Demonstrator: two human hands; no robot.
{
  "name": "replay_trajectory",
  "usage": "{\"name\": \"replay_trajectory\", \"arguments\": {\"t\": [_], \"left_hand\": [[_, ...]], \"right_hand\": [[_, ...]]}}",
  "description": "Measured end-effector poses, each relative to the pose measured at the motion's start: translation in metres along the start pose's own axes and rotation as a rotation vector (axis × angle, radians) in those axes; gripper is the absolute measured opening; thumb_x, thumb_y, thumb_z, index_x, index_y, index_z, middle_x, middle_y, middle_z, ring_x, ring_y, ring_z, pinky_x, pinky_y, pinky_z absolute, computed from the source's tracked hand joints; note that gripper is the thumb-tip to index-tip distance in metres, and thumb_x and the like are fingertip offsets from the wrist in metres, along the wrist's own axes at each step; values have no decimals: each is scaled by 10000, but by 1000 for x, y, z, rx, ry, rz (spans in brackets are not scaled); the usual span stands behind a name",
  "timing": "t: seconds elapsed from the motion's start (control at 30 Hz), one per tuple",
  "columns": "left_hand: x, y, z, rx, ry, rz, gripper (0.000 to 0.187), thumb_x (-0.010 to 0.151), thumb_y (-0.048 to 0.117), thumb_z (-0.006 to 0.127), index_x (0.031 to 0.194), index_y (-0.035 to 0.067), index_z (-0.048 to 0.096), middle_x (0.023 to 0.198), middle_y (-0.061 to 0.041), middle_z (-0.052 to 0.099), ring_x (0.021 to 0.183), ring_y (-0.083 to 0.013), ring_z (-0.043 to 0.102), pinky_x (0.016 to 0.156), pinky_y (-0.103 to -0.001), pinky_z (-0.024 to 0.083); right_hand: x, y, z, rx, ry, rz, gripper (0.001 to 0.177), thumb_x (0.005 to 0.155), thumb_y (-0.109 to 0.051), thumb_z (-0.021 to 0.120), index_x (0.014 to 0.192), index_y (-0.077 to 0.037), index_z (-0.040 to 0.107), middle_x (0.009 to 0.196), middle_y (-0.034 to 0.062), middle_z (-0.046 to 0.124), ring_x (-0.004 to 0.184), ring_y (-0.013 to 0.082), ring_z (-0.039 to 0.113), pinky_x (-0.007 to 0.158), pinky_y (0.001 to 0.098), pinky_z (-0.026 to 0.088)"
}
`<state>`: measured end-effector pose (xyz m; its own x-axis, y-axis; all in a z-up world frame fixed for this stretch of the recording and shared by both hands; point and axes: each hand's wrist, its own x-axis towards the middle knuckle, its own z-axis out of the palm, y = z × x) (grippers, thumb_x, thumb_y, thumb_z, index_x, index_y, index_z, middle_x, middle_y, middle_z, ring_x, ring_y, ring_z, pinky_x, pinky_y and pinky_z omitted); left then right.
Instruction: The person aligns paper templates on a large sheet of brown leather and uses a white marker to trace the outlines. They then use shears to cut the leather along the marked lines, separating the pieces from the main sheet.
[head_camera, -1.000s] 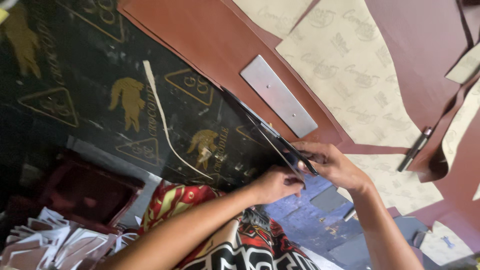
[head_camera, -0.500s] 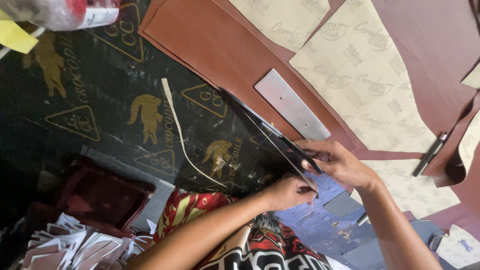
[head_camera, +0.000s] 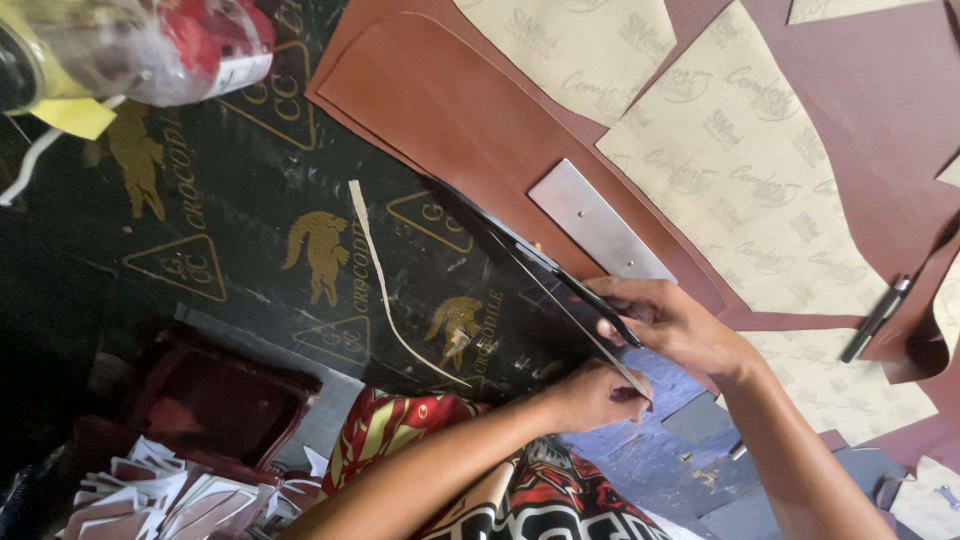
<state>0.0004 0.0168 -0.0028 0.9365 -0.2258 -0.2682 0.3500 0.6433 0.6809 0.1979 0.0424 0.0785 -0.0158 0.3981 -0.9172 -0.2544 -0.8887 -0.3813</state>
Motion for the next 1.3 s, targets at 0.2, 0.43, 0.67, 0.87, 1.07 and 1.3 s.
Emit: {"name": "replay_trajectory", "arguments": {"t": [0.2, 0.43, 0.67, 0.87, 1.07, 1.3], "left_hand": [[1, -3, -2, 35, -14, 36, 106, 977, 121, 641, 917, 39, 669, 821, -27, 697, 757, -126, 659, 742, -294, 539], [0, -12, -2, 53, -19, 53, 99, 974, 148, 649, 936, 59, 667, 808, -35, 680, 759, -140, 645, 756, -309, 532], [-1, -17, -4, 49, -80, 42, 121, 971, 178, 625, 976, 65, 665, 827, -38, 686, 768, -150, 642, 761, -314, 538], [0, -21, -1, 97, -84, 90, 128, 975, 184, 633, 986, 61, 665, 869, -46, 675, 787, -155, 645, 776, -318, 536], [0, -21, -3, 90, -93, 66, 127, 973, 176, 630, 993, 57, 667, 847, -50, 676, 767, -163, 644, 760, -325, 545], [-1, -16, -8, 108, -96, 83, 143, 980, 193, 627, 1015, 65, 679, 835, -56, 680, 768, -160, 655, 766, -325, 543]], "right_hand": [[7, -20, 9, 54, 1, -16, 546, 872, -181, 722, 1391, -43, 621, 1225, 83, 756, 1078, 137, 669, 926, 318, 548], [10, -20, 10, 60, -3, 19, 537, 874, -171, 721, 1383, -25, 630, 1211, 84, 758, 1048, 144, 674, 893, 319, 558], [29, -34, 14, -1, -35, -90, 554, 886, -195, 711, 1402, -33, 595, 1216, 65, 751, 1072, 127, 669, 919, 301, 542], [30, -34, 14, -92, 3, -26, 566, 868, -238, 727, 1396, -59, 629, 1161, 79, 781, 997, 147, 685, 867, 314, 564], [42, -51, 21, 7, -34, -65, 575, 877, -225, 715, 1401, -31, 580, 1250, 89, 745, 1086, 159, 691, 943, 334, 564], [47, -65, 23, -47, -31, -63, 561, 887, -250, 702, 1396, -40, 594, 1308, 104, 716, 1128, 163, 684, 969, 336, 557]]}}
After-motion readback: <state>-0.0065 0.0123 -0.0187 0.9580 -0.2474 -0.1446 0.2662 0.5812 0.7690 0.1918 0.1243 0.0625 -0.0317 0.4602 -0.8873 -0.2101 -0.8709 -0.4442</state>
